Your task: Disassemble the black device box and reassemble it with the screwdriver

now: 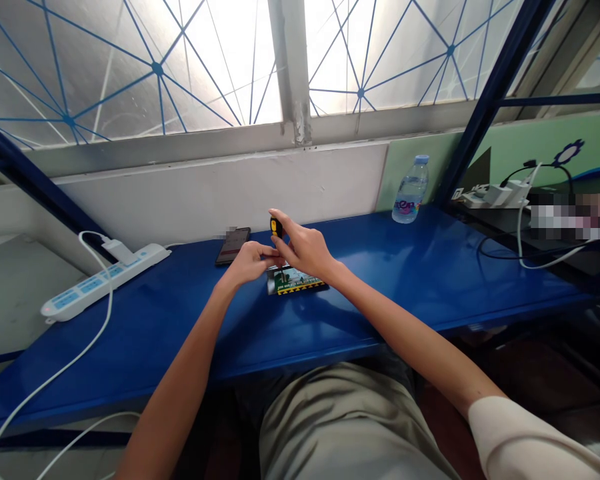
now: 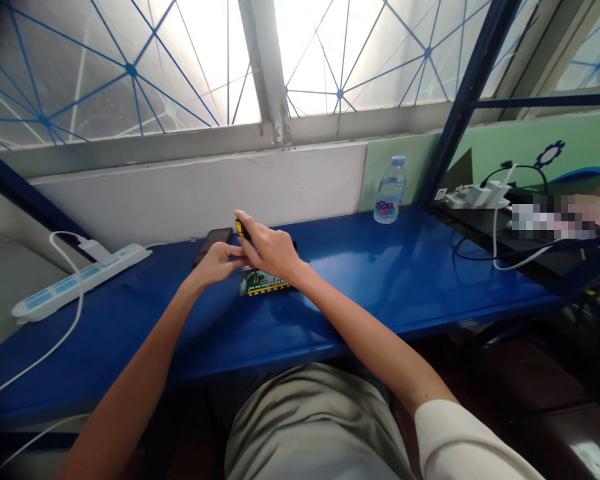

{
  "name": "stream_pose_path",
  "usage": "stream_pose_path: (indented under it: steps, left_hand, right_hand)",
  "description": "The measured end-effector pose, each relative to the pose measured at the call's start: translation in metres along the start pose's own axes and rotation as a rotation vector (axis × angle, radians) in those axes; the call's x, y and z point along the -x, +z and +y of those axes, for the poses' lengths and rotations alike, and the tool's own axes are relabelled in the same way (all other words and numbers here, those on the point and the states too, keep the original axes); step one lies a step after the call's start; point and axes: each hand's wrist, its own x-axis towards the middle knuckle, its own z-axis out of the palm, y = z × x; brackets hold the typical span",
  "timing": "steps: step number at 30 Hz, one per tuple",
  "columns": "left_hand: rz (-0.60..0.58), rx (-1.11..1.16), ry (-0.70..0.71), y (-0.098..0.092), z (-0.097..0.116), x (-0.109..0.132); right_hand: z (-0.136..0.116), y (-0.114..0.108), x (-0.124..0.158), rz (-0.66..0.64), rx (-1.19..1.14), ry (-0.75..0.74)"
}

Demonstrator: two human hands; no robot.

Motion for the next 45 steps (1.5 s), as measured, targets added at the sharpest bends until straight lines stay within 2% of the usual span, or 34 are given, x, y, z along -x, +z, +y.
stream_pose_path:
  steps: [32, 40, 45]
  left_hand:
    - [-0.034, 0.018, 0.051, -0.001, -0.014, -0.002]
    - [0.008, 0.028, 0.067, 0.005, -0.008, -0.001]
    - [0.089, 0.057, 0.090, 0.009, 0.001, 0.000]
  right_hand:
    - [0.002, 0.002, 0.000, -0.039, -0.044, 0.012]
    - [0.001, 0.003, 0.001, -0.017, -0.043, 0.012]
    - [0.001, -0.004, -0.001, 0.061, -0.026, 0.021]
